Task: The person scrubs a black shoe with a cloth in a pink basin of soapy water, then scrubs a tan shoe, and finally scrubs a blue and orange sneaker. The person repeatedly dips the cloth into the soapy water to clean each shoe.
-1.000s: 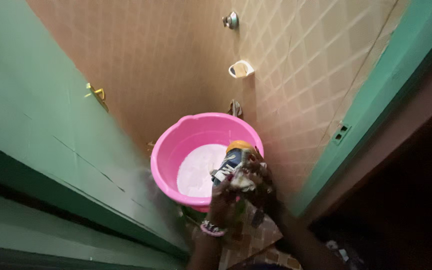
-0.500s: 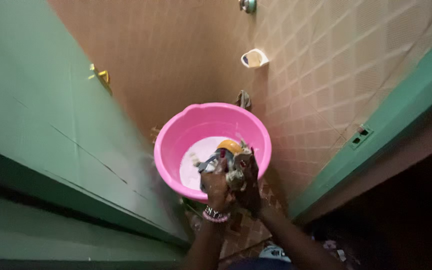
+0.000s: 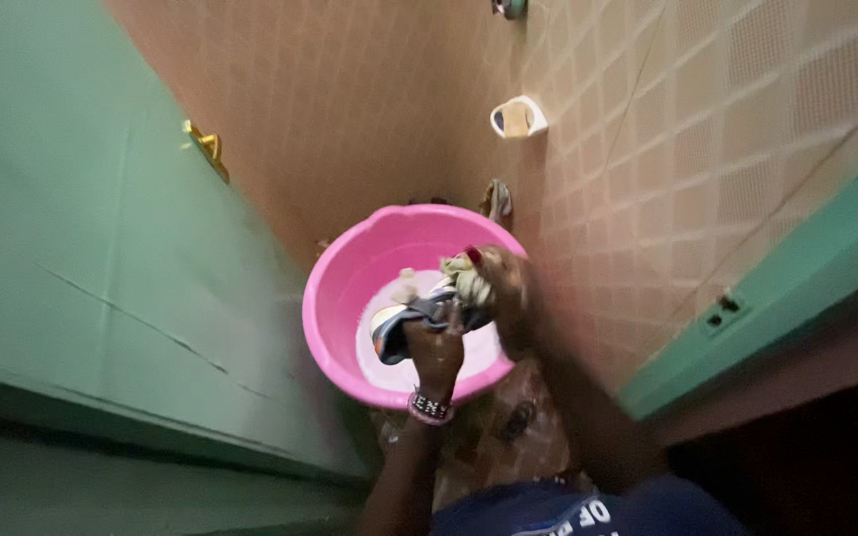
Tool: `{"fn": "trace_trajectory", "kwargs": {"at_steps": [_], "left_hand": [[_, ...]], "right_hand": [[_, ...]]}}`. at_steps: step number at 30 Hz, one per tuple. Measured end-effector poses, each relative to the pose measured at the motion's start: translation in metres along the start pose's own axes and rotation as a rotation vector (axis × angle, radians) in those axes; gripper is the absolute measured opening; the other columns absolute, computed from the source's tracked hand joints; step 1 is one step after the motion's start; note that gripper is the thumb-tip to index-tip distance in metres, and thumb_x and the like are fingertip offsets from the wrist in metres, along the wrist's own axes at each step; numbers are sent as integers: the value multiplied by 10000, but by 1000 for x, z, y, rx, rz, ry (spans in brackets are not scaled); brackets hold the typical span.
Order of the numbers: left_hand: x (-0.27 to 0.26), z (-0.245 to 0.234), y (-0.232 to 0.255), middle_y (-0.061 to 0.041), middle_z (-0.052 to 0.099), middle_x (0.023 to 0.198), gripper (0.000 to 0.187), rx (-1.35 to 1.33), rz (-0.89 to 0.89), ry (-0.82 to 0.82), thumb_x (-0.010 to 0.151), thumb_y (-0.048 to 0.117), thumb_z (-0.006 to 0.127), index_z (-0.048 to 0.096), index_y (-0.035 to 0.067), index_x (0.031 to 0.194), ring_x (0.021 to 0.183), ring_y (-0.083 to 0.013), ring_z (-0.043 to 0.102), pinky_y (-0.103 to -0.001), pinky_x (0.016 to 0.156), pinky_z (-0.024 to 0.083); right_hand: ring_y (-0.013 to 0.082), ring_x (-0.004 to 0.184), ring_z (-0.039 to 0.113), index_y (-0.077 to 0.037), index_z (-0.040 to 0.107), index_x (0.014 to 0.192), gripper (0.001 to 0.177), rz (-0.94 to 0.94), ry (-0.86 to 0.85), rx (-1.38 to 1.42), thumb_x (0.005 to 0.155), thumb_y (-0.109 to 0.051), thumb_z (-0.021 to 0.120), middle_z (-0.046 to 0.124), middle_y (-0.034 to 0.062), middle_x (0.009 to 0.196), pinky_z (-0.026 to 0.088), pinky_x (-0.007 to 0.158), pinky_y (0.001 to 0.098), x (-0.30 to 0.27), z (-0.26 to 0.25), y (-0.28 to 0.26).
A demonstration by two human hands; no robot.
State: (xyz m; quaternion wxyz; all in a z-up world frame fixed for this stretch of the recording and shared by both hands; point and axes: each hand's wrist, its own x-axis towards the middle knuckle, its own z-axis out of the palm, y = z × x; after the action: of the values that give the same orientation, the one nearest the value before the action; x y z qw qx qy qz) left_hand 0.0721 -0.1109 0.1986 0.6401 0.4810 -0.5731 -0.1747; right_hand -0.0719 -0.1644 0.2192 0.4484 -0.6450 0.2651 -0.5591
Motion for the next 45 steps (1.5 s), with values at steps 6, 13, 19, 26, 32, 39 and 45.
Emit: {"fn": "trace_trajectory", "kwargs": {"at_steps": [6,13,19,26,32,39,45], "left_hand": [[16,-1,35,-113,683,970,351,596,786,131,972,296,647,607,-12,1137,818,-278,682,-402,730,536],[5,27,47,-62,699,838,117,-642,-627,27,929,89,645,607,56,1035,659,-141,650,-284,537,500],[-20,40,11,-79,653,658,262,-71,-73,-45,949,54,700,581,-15,727,599,-144,593,-284,551,478],[-10,12,24,-197,710,1041,441,386,273,100,641,4,586,663,-64,1069,824,-249,597,-378,717,503],[-7,24,4,-116,673,1193,434,-457,-191,105,863,189,701,549,66,1250,1037,-182,624,-349,875,540],[-15,10,-13,-139,696,715,232,183,-367,81,977,240,746,731,13,935,585,-293,533,-427,592,406],[-5,-35,24,-117,710,846,214,433,504,-360,894,175,742,729,38,1058,782,-271,691,-373,689,537]], "right_hand": [[290,1094,699,-4,626,1186,365,-542,356,-364,1006,-320,643,675,195,1194,599,943,409,-29,44,-14],[293,1154,700,-15,580,1258,422,-597,396,-424,1008,-339,683,657,190,1269,602,979,416,-19,7,-52],[283,818,743,-9,733,1051,392,489,-384,-159,899,-367,688,771,184,984,631,764,407,49,-61,-40],[294,1104,637,-34,577,1274,411,-209,187,44,955,-271,681,635,182,1225,564,946,437,-15,11,18],[321,1361,535,-90,413,1478,573,-524,514,-30,984,-196,683,501,176,1461,507,1103,483,-38,63,17],[251,1006,734,-69,529,1397,522,-102,137,252,949,-247,730,729,134,1120,617,878,420,-21,21,-17],[240,1105,702,-43,632,1287,476,90,-501,116,882,-264,749,710,147,1203,577,996,389,21,-31,-29]]}}
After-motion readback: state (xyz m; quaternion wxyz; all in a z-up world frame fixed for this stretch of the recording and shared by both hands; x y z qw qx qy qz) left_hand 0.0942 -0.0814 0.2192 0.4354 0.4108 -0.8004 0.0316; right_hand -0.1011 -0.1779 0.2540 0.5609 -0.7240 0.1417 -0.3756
